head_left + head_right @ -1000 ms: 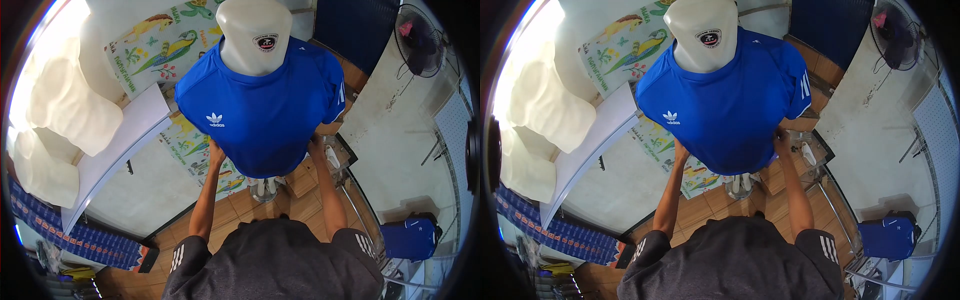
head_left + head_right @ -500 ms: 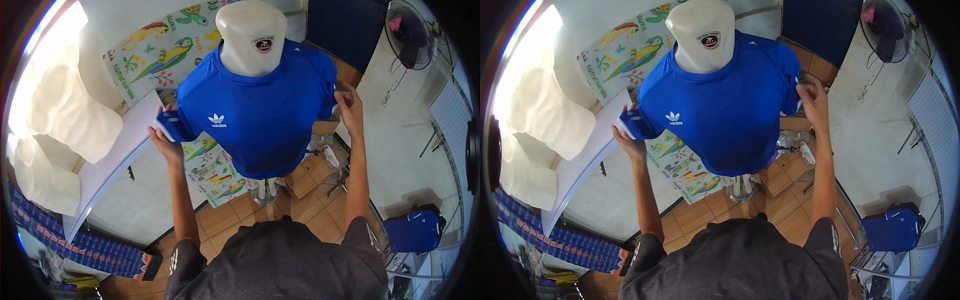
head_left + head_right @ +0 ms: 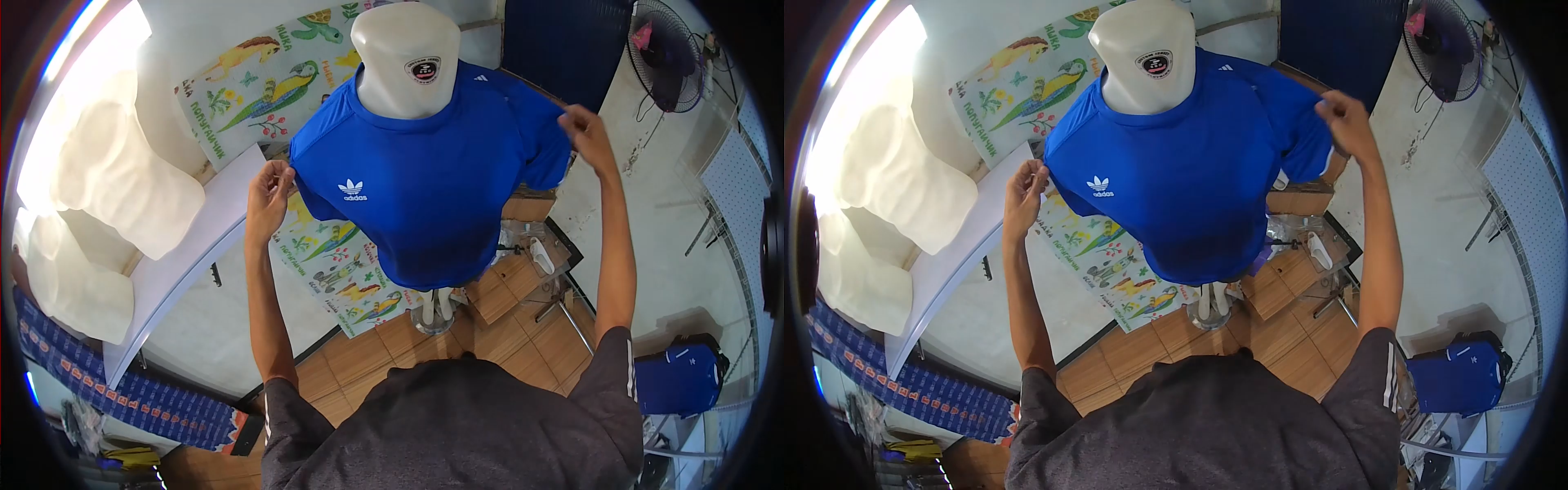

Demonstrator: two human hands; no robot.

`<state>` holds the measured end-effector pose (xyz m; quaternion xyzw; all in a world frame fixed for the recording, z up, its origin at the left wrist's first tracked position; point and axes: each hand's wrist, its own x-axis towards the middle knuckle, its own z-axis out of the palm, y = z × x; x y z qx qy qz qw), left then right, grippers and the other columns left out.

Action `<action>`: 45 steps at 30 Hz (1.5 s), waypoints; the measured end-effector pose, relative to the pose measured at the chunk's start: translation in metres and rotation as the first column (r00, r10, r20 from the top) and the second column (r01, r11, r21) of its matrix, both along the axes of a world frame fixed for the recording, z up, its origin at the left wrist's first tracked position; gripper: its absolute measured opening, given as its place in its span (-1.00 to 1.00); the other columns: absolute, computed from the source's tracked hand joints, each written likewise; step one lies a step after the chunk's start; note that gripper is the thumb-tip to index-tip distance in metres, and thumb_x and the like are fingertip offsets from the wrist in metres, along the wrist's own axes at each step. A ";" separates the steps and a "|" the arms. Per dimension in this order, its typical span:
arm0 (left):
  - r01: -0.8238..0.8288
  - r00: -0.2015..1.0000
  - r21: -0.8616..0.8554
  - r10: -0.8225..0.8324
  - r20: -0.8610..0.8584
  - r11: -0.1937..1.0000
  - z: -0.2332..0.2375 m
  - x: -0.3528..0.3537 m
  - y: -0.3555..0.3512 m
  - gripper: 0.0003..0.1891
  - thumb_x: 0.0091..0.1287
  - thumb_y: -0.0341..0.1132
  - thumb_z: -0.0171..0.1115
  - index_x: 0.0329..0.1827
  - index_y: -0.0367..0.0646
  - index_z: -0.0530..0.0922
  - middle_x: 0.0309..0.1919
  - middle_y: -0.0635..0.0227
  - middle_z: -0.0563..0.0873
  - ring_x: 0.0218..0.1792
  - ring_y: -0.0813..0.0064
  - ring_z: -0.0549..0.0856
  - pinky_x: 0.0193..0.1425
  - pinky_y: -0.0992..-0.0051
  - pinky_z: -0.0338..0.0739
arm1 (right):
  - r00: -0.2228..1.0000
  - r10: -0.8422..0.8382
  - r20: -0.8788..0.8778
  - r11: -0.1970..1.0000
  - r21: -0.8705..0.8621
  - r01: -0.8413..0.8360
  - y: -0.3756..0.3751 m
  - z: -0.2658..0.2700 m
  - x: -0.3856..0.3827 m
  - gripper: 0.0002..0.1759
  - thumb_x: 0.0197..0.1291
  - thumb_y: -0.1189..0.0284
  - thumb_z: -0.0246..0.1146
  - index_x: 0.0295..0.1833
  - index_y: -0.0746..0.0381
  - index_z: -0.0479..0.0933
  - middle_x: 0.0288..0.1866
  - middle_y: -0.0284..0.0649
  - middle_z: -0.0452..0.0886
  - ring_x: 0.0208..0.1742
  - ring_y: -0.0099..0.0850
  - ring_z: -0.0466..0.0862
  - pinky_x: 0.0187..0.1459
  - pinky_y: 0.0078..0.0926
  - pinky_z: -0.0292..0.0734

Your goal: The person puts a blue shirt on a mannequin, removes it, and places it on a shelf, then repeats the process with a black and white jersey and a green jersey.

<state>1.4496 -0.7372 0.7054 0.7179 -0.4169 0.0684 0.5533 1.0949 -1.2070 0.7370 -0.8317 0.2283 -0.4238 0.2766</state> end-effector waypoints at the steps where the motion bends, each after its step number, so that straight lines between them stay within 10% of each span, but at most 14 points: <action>1: -0.054 0.995 0.004 0.053 0.078 0.999 0.001 0.002 0.000 -0.80 0.50 -0.26 0.20 -0.14 -0.25 0.56 -0.38 0.46 0.62 -0.27 0.61 0.57 -0.07 0.50 0.55 | 0.996 -0.080 0.041 0.996 -0.023 0.081 -0.010 0.005 -0.003 -0.77 0.35 0.36 0.30 -0.04 0.30 0.67 -0.23 -0.22 0.74 -0.15 -0.53 0.66 -0.05 -0.49 0.54; 4: -0.272 0.959 -0.090 0.277 0.055 0.958 0.010 0.001 0.002 -0.82 0.50 -0.32 0.12 -0.02 -0.24 0.58 -0.25 0.36 0.68 -0.18 0.55 0.63 0.01 0.50 0.54 | 0.924 -0.335 0.183 0.934 -0.062 0.351 -0.029 0.020 -0.012 -0.69 0.35 0.33 0.29 0.09 0.28 0.63 -0.06 -0.10 0.76 -0.04 -0.41 0.72 0.00 -0.46 0.58; 7: -0.137 0.986 -0.242 0.109 -0.125 0.961 0.016 -0.005 0.003 -0.73 0.51 -0.34 0.07 0.16 -0.24 0.55 -0.03 0.24 0.70 -0.01 0.50 0.67 0.08 0.54 0.52 | 0.932 -0.278 0.233 0.930 -0.179 0.322 -0.029 0.010 -0.004 -0.60 0.36 0.31 0.26 0.23 0.25 0.56 0.11 0.00 0.71 0.07 -0.31 0.73 0.09 -0.42 0.58; 11: 0.148 0.988 0.049 -0.150 0.031 0.988 -0.001 0.005 -0.004 -0.62 0.46 -0.49 0.05 0.33 -0.29 0.46 0.14 0.13 0.65 0.13 0.42 0.66 0.12 0.51 0.54 | 0.976 0.217 0.030 0.976 -0.026 -0.217 0.016 -0.002 0.012 -0.65 0.37 0.42 0.22 0.23 0.26 0.55 0.06 -0.04 0.72 -0.01 -0.27 0.72 0.12 -0.40 0.55; 14: 0.010 1.000 0.180 -0.010 -0.001 0.984 -0.008 0.013 -0.006 -0.76 0.44 -0.53 0.07 0.11 -0.35 0.56 -0.09 0.20 0.72 -0.02 0.50 0.67 0.10 0.48 0.56 | 0.953 0.213 -0.216 0.974 -0.032 -0.225 0.000 -0.016 0.023 -0.75 0.36 0.47 0.20 0.09 0.30 0.59 -0.09 -0.10 0.75 -0.12 -0.32 0.71 0.04 -0.42 0.56; 20: -0.244 0.962 -0.124 0.256 0.097 0.962 0.015 -0.013 0.001 -0.82 0.42 -0.49 0.05 -0.08 -0.32 0.61 -0.22 0.27 0.72 -0.16 0.54 0.64 0.00 0.48 0.53 | 0.934 -0.328 0.144 0.929 -0.131 0.346 -0.009 0.007 0.021 -0.78 0.36 0.45 0.20 0.02 0.33 0.60 -0.17 -0.15 0.75 -0.17 -0.39 0.71 -0.04 -0.45 0.58; 23: -0.158 0.983 -0.245 0.176 0.051 0.956 0.006 0.002 0.008 -0.69 0.37 -0.50 -0.02 0.11 -0.28 0.58 -0.11 0.23 0.73 -0.02 0.40 0.67 0.22 0.40 0.49 | 0.913 -0.293 0.284 0.941 -0.084 0.329 -0.038 0.004 0.017 -0.70 0.37 0.41 0.20 0.12 0.33 0.58 -0.03 -0.12 0.74 -0.07 -0.36 0.73 0.04 -0.46 0.58; 26: -0.072 0.990 -0.025 0.074 0.117 0.997 -0.014 0.008 0.009 -0.54 0.38 -0.52 0.02 0.36 -0.24 0.46 0.00 0.16 0.72 0.03 0.37 0.67 0.24 0.41 0.49 | 0.997 -0.007 0.077 1.000 0.023 0.005 -0.024 -0.008 0.016 -0.54 0.26 0.50 0.20 0.28 0.36 0.48 0.13 -0.05 0.68 0.07 -0.29 0.70 0.15 -0.41 0.54; 31: 0.074 0.994 0.128 -0.083 0.072 0.989 -0.045 0.004 -0.010 -0.82 0.41 -0.49 0.13 0.01 -0.32 0.59 -0.30 0.27 0.72 -0.26 0.55 0.68 -0.12 0.49 0.58 | 0.927 0.269 -0.261 0.960 0.154 -0.235 -0.008 -0.030 0.025 -0.54 0.16 0.62 0.18 0.22 0.41 0.55 0.00 -0.02 0.74 0.01 -0.24 0.69 0.18 -0.39 0.51; 35: -0.134 0.991 -0.073 0.135 0.004 0.988 -0.041 -0.005 -0.007 -0.91 0.41 -0.49 0.16 -0.27 -0.33 0.57 -0.53 0.42 0.64 -0.44 0.67 0.61 -0.36 0.55 0.52 | 0.968 -0.176 0.181 0.984 0.031 0.173 -0.013 -0.034 0.025 -0.74 0.29 0.50 0.23 0.04 0.38 0.61 -0.16 -0.10 0.73 -0.05 -0.30 0.69 0.11 -0.42 0.52; 36: -0.254 0.965 0.125 0.261 -0.040 0.959 -0.034 -0.008 0.004 -0.73 0.48 -0.37 0.08 0.10 -0.31 0.61 -0.25 0.33 0.73 -0.17 0.57 0.68 0.02 0.55 0.53 | 0.944 -0.205 0.259 0.979 0.050 0.199 -0.011 -0.036 0.025 -0.75 0.31 0.48 0.23 0.04 0.37 0.60 -0.13 -0.09 0.72 -0.04 -0.31 0.68 0.11 -0.41 0.52; 40: -0.245 0.913 -0.513 0.018 -0.407 0.823 -0.114 0.001 0.014 -0.53 0.52 -0.08 -0.13 0.22 -0.23 0.52 0.05 0.27 0.68 0.09 0.43 0.61 0.23 0.36 0.43 | 0.812 -0.333 0.480 0.941 0.111 0.320 -0.009 -0.084 0.004 -0.71 0.39 0.38 0.20 0.07 0.35 0.58 0.01 -0.03 0.68 0.02 -0.26 0.67 0.12 -0.33 0.52; 43: -0.490 0.711 -0.115 0.319 -0.627 0.864 -0.235 -0.001 0.014 -0.52 0.50 -0.04 -0.11 0.17 -0.22 0.59 -0.07 0.29 0.71 -0.10 0.48 0.63 -0.10 0.52 0.46 | 0.800 -0.544 0.254 0.833 0.282 0.477 -0.031 -0.223 0.002 -0.54 0.43 0.21 0.08 0.11 0.41 0.55 0.07 0.05 0.67 0.10 -0.11 0.65 0.19 -0.22 0.47; 45: -0.365 0.706 0.025 0.294 -0.644 0.931 -0.290 -0.038 -0.005 -0.62 0.42 -0.33 0.13 0.26 -0.26 0.55 -0.06 0.24 0.73 -0.16 0.51 0.68 -0.20 0.53 0.54 | 0.936 -0.346 -0.070 0.807 0.486 0.335 0.025 -0.284 0.008 -0.60 0.43 0.31 0.05 0.24 0.31 0.46 0.06 0.02 0.63 0.08 -0.14 0.63 0.08 -0.24 0.53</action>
